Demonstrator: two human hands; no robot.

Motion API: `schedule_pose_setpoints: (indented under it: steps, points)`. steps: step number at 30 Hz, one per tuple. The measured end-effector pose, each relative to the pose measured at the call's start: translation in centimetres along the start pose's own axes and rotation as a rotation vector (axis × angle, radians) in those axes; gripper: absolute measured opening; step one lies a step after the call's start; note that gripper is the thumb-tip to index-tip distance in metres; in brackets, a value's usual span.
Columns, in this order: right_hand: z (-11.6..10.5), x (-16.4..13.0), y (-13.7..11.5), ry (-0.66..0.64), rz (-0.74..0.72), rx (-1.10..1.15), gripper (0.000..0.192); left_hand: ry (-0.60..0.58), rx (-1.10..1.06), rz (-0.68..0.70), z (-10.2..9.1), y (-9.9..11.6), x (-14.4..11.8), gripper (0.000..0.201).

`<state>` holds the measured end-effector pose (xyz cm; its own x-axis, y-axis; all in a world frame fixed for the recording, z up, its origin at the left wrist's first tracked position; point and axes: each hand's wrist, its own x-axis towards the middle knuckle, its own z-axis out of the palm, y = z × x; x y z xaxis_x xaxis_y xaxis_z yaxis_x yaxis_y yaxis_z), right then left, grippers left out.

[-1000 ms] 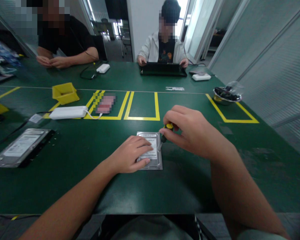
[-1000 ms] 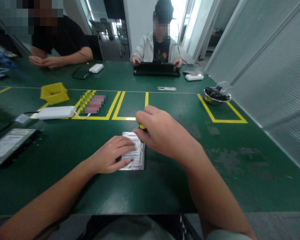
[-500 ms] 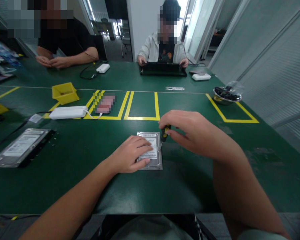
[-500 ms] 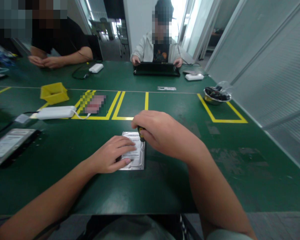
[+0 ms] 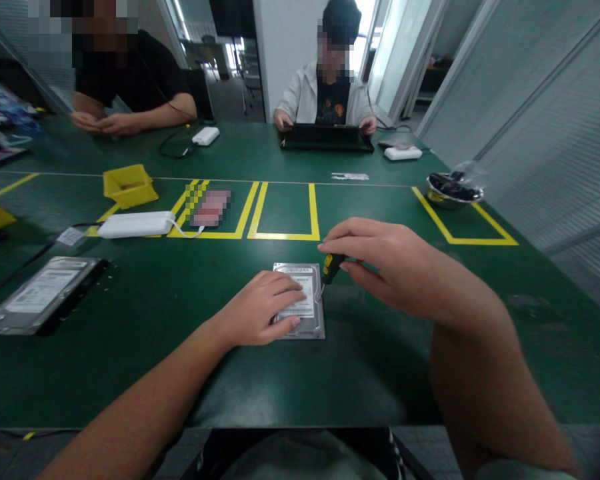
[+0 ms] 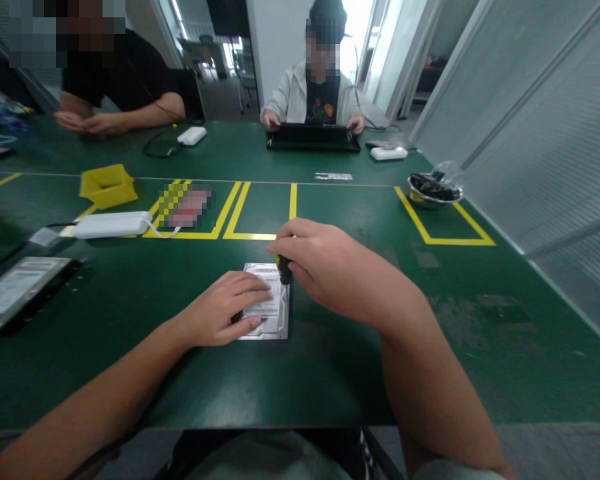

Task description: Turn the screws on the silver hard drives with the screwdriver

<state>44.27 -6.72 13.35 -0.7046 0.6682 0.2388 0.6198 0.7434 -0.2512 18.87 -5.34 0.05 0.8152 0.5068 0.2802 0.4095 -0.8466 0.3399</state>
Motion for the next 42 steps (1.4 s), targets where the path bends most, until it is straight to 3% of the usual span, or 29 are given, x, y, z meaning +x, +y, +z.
schedule_pose_setpoints:
  steps: [9, 25, 29, 35, 38, 42]
  points:
    - [0.4, 0.3, -0.4, 0.024, 0.103, -0.118, 0.009, -0.007, 0.008, 0.004, 0.0, 0.0, 0.0, 0.039]
    - [0.3, 0.4, -0.4, 0.017, 0.127, -0.120, 0.008, -0.012, 0.013, 0.004, -0.1, 0.0, -0.1, 0.040]
    - [-0.8, -0.5, -0.5, 0.126, 0.122, -0.176, 0.011, -0.002, 0.004, 0.009, -0.1, 0.0, -0.2, 0.040]
    - [-2.2, -1.6, -1.1, 0.324, 0.275, -0.406, 0.009, 0.011, -0.002, 0.007, -0.5, 0.2, -0.4, 0.050]
    - [-1.3, -1.3, -0.4, 0.286, 0.347, -0.453, 0.010, -0.002, -0.003, 0.031, -0.6, 0.4, -0.5, 0.063]
    - [1.8, -0.7, 1.4, 0.229, 0.454, -0.492, 0.011, -0.029, 0.007, 0.060, -0.5, 0.5, -0.7, 0.077]
